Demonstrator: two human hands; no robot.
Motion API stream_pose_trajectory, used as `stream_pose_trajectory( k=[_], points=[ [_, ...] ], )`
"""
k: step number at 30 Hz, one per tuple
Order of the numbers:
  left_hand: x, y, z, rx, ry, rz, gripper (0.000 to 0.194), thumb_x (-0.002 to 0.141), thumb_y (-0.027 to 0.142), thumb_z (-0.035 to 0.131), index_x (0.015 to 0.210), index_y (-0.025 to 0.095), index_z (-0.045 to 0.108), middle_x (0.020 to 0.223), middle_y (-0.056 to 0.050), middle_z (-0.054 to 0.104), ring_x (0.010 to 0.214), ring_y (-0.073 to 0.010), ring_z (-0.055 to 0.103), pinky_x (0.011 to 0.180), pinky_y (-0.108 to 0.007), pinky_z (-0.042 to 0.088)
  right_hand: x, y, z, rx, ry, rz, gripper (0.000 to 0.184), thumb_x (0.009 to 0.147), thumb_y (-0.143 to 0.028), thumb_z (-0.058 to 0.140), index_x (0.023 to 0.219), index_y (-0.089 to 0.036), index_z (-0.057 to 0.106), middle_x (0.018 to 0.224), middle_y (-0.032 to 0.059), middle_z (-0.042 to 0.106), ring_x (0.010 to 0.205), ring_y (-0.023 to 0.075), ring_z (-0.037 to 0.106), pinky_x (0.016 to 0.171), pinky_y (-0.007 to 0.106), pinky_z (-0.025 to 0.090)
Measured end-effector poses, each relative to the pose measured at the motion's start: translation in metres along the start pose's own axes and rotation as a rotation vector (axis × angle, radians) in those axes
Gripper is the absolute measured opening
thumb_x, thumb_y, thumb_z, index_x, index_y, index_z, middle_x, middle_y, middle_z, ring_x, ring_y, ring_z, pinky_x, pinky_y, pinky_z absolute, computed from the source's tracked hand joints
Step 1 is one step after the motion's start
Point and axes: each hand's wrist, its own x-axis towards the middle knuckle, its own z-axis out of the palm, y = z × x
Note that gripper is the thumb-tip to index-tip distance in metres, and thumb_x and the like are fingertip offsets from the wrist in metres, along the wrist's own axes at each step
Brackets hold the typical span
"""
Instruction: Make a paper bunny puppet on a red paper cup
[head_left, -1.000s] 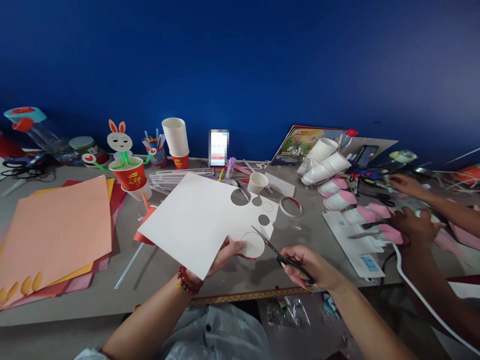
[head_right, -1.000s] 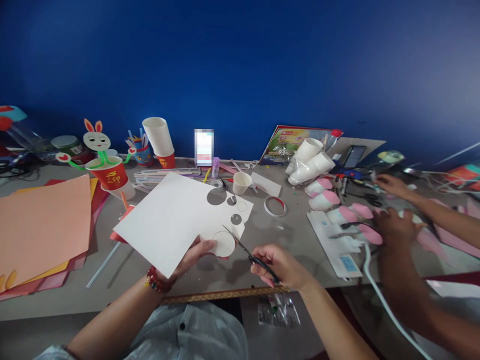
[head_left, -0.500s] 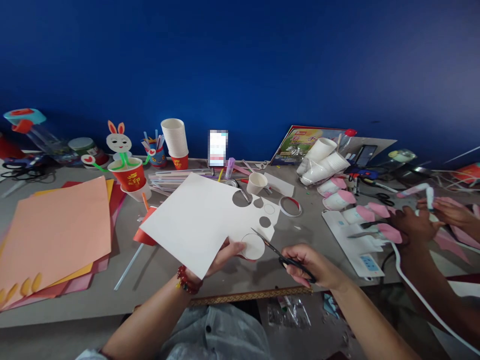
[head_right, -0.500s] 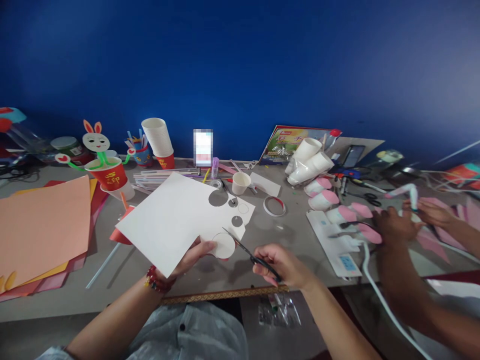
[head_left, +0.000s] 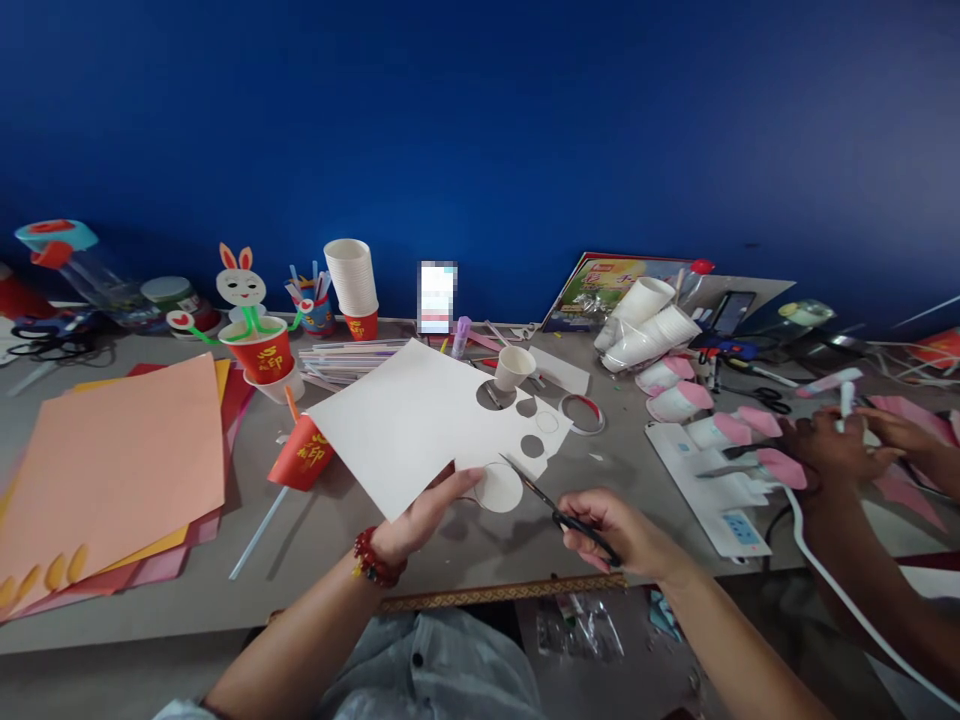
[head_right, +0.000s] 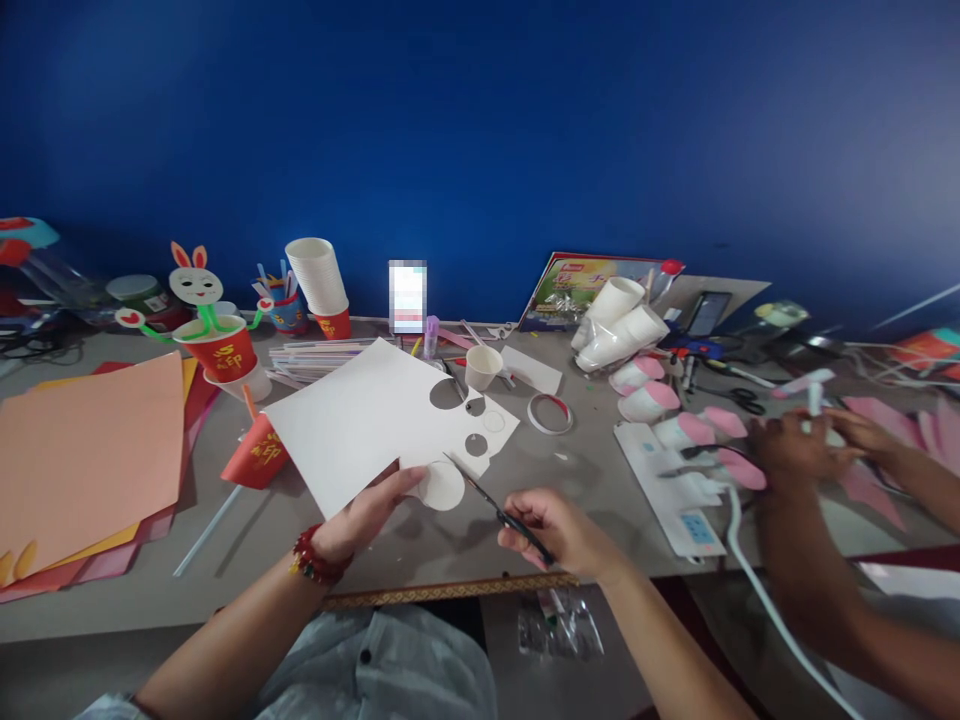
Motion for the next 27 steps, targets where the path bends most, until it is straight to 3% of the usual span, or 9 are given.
stream_pose_trajectory(
  k=[6,13,20,23,27],
  points=[
    [0.001,-0.009,0.000,0.026,0.028,0.042,0.045,0.083,0.050,0.063,0.117,0.021,0.070,0.112,-0.006,0.075,0.118,-0.0300,0.062,0.111,-0.042,0.042,0.003,-0.004,0.011,0.051,-0.034,0.020,0.058,0.069,-0.071,0.070,0.068,-0.020,0.043,0.043,-0.0087,0.045,0.036,0.0047,0.036,0.039,0.021,0.020],
    [-0.002,0.002,-0.002,0.071,-0.056,0.094,0.035,0.088,0.042,0.060,0.114,0.023,0.071,0.117,-0.003,0.074,0.113,-0.0268,0.065,0.112,-0.040,0.040,0.004,-0.011,0.011,0.061,-0.074,0.024,0.057,0.069,-0.070,0.071,0.068,-0.019,0.045,0.040,-0.0085,0.046,0.034,0.0043,0.034,0.039,0.020,0.019],
    [-0.002,-0.001,-0.004,0.079,-0.061,0.098,0.034,0.088,0.041,0.058,0.114,0.023,0.071,0.115,-0.003,0.075,0.123,-0.0261,0.059,0.117,-0.041,0.035,0.006,-0.015,0.012,0.142,-0.139,0.005,0.059,0.068,-0.072,0.070,0.065,-0.021,0.041,0.038,-0.0111,0.040,0.031,0.0037,0.030,0.035,0.020,0.018],
    [-0.003,0.002,-0.004,0.143,-0.040,0.086,0.032,0.088,0.044,0.058,0.108,0.024,0.073,0.112,-0.003,0.076,0.118,-0.0264,0.062,0.116,-0.040,0.037,0.007,-0.016,0.011,0.151,-0.153,-0.007,0.060,0.068,-0.074,0.069,0.063,-0.022,0.039,0.038,-0.0124,0.035,0.031,0.0034,0.029,0.035,0.020,0.018],
    [-0.003,0.004,-0.005,0.171,-0.027,0.068,0.029,0.087,0.045,0.059,0.099,0.024,0.074,0.112,-0.003,0.075,0.107,-0.0265,0.066,0.110,-0.039,0.042,0.007,-0.015,0.009,0.114,-0.156,0.005,0.058,0.070,-0.073,0.068,0.065,-0.021,0.042,0.038,-0.0106,0.040,0.032,0.0038,0.031,0.036,0.020,0.018]
  ],
)
